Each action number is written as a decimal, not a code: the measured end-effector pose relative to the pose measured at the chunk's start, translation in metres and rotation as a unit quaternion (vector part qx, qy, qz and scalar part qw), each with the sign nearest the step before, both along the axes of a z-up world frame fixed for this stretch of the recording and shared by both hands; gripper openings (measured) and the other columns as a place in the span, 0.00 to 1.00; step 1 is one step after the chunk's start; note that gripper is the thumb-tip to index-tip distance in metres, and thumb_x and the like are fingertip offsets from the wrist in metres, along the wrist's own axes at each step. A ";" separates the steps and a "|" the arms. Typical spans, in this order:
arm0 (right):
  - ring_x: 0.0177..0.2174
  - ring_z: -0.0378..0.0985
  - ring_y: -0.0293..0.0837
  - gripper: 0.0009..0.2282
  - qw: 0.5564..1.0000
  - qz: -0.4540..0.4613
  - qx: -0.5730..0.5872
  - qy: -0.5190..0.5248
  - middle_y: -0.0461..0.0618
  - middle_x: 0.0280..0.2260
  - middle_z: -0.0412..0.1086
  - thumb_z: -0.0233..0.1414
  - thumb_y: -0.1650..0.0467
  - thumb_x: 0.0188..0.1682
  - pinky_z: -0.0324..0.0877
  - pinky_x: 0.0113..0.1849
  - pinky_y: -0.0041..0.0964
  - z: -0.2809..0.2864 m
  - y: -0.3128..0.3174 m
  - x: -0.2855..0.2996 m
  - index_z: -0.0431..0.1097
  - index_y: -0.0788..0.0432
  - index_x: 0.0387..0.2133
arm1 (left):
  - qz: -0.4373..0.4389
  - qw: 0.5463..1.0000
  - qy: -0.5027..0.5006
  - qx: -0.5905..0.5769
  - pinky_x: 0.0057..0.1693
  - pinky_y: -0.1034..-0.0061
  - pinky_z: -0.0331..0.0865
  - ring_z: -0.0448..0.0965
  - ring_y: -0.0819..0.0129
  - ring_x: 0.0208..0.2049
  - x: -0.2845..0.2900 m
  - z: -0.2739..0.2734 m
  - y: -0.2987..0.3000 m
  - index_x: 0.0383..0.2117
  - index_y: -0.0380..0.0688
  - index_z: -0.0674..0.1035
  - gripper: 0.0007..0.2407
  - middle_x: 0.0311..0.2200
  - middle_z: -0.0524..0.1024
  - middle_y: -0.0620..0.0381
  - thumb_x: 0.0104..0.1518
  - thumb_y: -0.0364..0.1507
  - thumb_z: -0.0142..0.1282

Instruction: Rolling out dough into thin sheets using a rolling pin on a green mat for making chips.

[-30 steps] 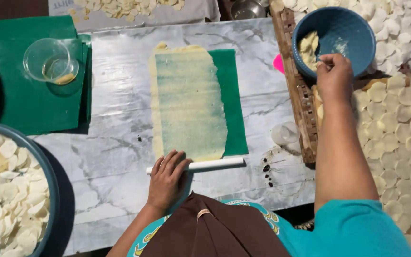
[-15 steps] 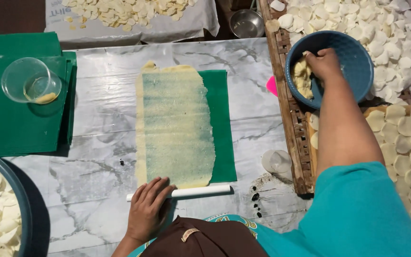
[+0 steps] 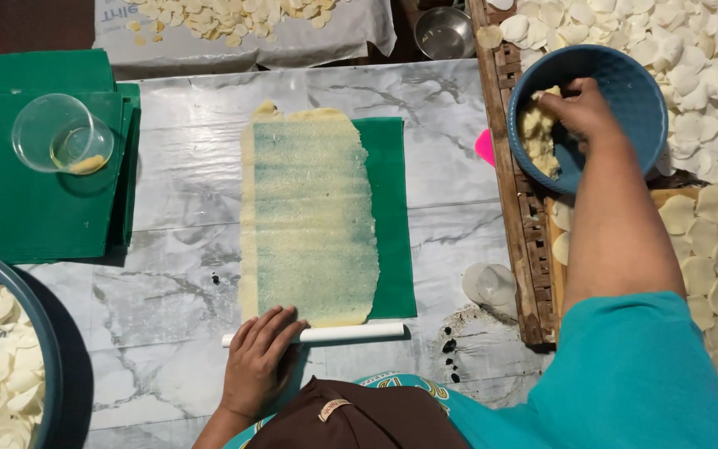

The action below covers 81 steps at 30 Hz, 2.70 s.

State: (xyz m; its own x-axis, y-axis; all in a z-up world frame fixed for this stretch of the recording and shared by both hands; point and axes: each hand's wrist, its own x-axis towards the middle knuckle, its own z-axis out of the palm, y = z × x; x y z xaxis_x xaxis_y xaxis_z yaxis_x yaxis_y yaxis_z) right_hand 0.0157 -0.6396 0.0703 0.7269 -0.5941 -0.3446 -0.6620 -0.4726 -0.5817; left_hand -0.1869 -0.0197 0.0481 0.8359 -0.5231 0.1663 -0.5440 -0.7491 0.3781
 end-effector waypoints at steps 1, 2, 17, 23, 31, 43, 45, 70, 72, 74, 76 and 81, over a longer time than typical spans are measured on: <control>0.51 0.68 0.58 0.28 0.999 0.022 -0.002 0.025 0.56 0.54 0.63 0.58 0.56 0.51 0.62 0.47 0.66 0.012 0.008 -0.001 0.56 0.56 0.59 | 0.000 1.000 0.001 -0.003 0.67 0.64 0.56 0.68 0.69 0.64 0.001 0.001 0.000 0.54 0.59 0.77 0.20 0.60 0.73 0.67 0.52 0.35 0.59; 0.55 0.66 0.64 0.33 0.998 0.044 -0.004 0.050 0.59 0.61 0.60 0.57 0.55 0.51 0.60 0.49 0.71 0.024 0.016 -0.004 0.55 0.59 0.65 | -0.001 1.000 0.002 -0.006 0.67 0.64 0.57 0.68 0.68 0.64 0.001 0.001 -0.001 0.54 0.58 0.77 0.20 0.60 0.73 0.66 0.52 0.35 0.59; 0.28 0.76 0.34 0.13 0.995 -0.015 0.021 -0.099 0.44 0.33 0.75 0.59 0.60 0.59 0.73 0.30 0.28 -0.045 -0.057 -0.021 0.73 0.57 0.44 | -0.006 0.997 -0.073 0.033 0.75 0.52 0.24 0.46 0.61 0.74 -0.008 -0.029 0.010 0.65 0.57 0.70 0.24 0.72 0.55 0.58 0.62 0.43 0.50; 0.31 0.76 0.48 0.21 0.985 0.065 -0.086 -0.132 0.61 0.40 0.72 0.64 0.68 0.52 0.72 0.33 0.39 -0.053 -0.065 -0.034 0.64 0.67 0.52 | -0.035 0.998 -0.054 0.002 0.74 0.50 0.17 0.40 0.61 0.76 -0.005 -0.025 0.016 0.68 0.57 0.65 0.27 0.73 0.52 0.58 0.63 0.50 0.42; 0.27 0.71 0.43 0.12 0.983 0.106 -0.060 -0.139 0.52 0.35 0.73 0.59 0.71 0.49 0.68 0.29 0.35 -0.035 -0.057 -0.033 0.74 0.57 0.46 | -0.135 0.983 -0.067 -0.107 0.75 0.52 0.38 0.49 0.54 0.74 0.095 0.070 -0.122 0.65 0.46 0.69 0.24 0.71 0.57 0.49 0.61 0.33 0.57; 0.38 0.76 0.53 0.14 0.963 0.197 -0.092 -0.161 0.56 0.38 0.75 0.56 0.78 0.44 0.70 0.41 0.46 -0.032 -0.059 -0.043 0.73 0.56 0.44 | -0.183 0.981 -0.055 -0.037 0.75 0.51 0.45 0.63 0.52 0.70 0.220 -0.005 -0.478 0.70 0.41 0.43 0.33 0.64 0.69 0.47 0.63 0.34 0.48; 0.40 0.77 0.58 0.14 0.973 0.163 -0.103 -0.128 0.57 0.37 0.74 0.56 0.74 0.46 0.71 0.42 0.51 -0.039 -0.062 -0.044 0.74 0.50 0.46 | -0.214 0.977 -0.003 -0.004 0.76 0.46 0.43 0.67 0.50 0.68 0.223 -0.035 -0.505 0.71 0.40 0.34 0.38 0.61 0.73 0.45 0.63 0.32 0.48; 0.33 0.76 0.39 0.14 0.952 0.067 0.184 -0.234 0.55 0.44 0.71 0.53 0.77 0.56 0.75 0.35 0.24 0.039 -0.070 -0.079 0.62 0.63 0.54 | -0.158 0.987 -0.027 0.009 0.74 0.52 0.36 0.60 0.54 0.69 0.213 -0.009 -0.500 0.66 0.43 0.62 0.33 0.67 0.61 0.42 0.56 0.49 0.49; 0.33 0.77 0.39 0.15 0.951 0.054 0.173 -0.251 0.55 0.46 0.71 0.52 0.79 0.56 0.77 0.34 0.22 0.036 -0.069 -0.082 0.61 0.62 0.55 | -0.156 0.987 -0.044 -0.023 0.75 0.50 0.36 0.50 0.54 0.73 0.200 0.008 -0.488 0.66 0.47 0.64 0.32 0.71 0.55 0.47 0.57 0.49 0.52; 0.37 0.75 0.35 0.14 0.939 0.070 0.131 -0.311 0.53 0.43 0.71 0.51 0.80 0.60 0.71 0.37 0.22 0.040 -0.062 -0.086 0.58 0.59 0.56 | -0.053 0.989 -0.086 -0.105 0.78 0.50 0.38 0.47 0.51 0.76 0.184 0.021 -0.473 0.66 0.49 0.66 0.30 0.72 0.52 0.46 0.59 0.46 0.57; 0.38 0.76 0.35 0.16 0.933 0.061 0.150 -0.321 0.54 0.46 0.71 0.51 0.80 0.58 0.71 0.39 0.21 0.045 -0.055 -0.088 0.57 0.57 0.56 | -0.049 0.989 -0.062 -0.128 0.77 0.43 0.41 0.43 0.46 0.77 0.166 0.016 -0.451 0.68 0.48 0.63 0.30 0.74 0.47 0.43 0.61 0.44 0.56; 0.42 0.75 0.30 0.12 0.929 0.042 0.142 -0.339 0.46 0.46 0.71 0.52 0.78 0.58 0.72 0.46 0.17 0.047 -0.035 -0.085 0.65 0.59 0.53 | -0.076 0.988 -0.013 -0.131 0.74 0.37 0.40 0.37 0.44 0.77 0.139 0.019 -0.388 0.70 0.50 0.59 0.30 0.75 0.41 0.42 0.63 0.43 0.53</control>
